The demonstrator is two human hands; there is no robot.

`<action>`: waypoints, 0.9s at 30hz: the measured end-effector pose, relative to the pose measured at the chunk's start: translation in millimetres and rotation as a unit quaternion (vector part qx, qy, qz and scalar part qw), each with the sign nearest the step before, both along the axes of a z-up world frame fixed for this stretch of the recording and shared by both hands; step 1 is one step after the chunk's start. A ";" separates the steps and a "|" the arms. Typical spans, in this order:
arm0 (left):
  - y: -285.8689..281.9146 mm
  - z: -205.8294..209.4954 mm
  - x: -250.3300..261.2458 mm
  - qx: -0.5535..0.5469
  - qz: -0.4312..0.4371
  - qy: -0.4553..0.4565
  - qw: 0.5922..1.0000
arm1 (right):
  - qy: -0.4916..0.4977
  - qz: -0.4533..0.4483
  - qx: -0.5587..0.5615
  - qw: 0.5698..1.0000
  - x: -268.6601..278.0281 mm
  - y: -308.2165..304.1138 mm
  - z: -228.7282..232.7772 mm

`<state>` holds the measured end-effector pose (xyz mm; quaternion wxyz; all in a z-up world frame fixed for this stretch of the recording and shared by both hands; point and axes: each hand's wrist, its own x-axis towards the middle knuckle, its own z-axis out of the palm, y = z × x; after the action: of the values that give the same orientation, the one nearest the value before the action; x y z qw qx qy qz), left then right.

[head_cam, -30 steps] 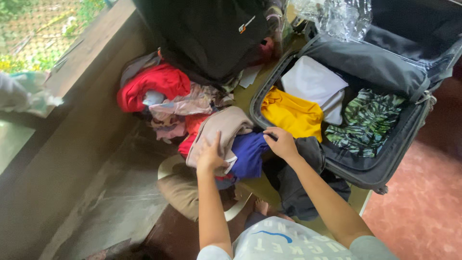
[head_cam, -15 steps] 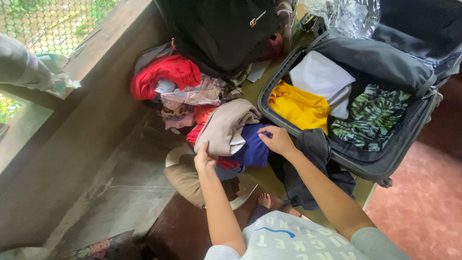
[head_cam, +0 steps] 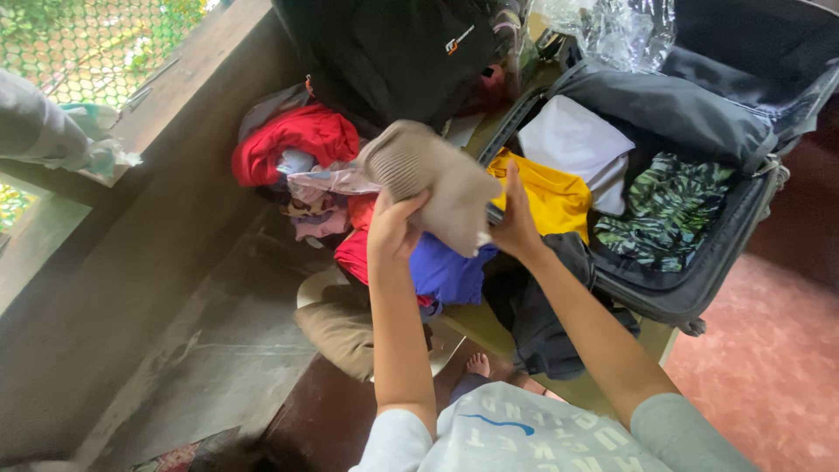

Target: The person packs a suitcase by folding and arranging various clothing items, including underwear, shirts, and trousers, into the main compartment.

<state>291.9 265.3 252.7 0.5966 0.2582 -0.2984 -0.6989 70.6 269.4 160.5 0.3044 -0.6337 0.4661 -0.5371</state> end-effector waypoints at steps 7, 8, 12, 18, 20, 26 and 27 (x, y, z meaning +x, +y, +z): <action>8.3 35.5 -55.1 -0.037 -0.177 0.022 0.983 | -0.493 0.043 0.249 0.833 -28.9 -7.4 3.0; 3.9 29.5 -62.2 -0.039 -0.178 0.020 0.983 | -0.517 0.032 0.240 0.821 -36.9 -8.0 1.0; -26.1 -22.2 -87.7 0.000 -0.199 0.025 0.980 | -0.590 -0.029 0.191 0.784 -78.5 2.9 -10.4; -67.1 -109.5 -160.7 0.260 -0.107 -0.196 0.939 | -0.641 -0.125 0.101 0.750 -130.9 32.7 -35.8; -66.8 -123.2 -203.0 0.244 -0.091 -0.253 0.932 | -0.641 -0.138 0.083 0.751 -146.3 39.3 -43.6; -83.4 -149.9 -296.8 -0.061 -0.164 -0.242 0.954 | -0.589 -0.176 0.097 0.783 -202.9 66.7 -80.0; -92.8 -155.7 -303.8 -0.076 -0.192 -0.224 0.952 | -0.552 -0.197 0.105 0.803 -213.9 74.2 -91.3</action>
<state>-11.9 172.5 97.0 0.3866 0.2998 -0.5209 -0.6996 -143.3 343.6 69.2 0.4626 -0.0882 0.3878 -0.7924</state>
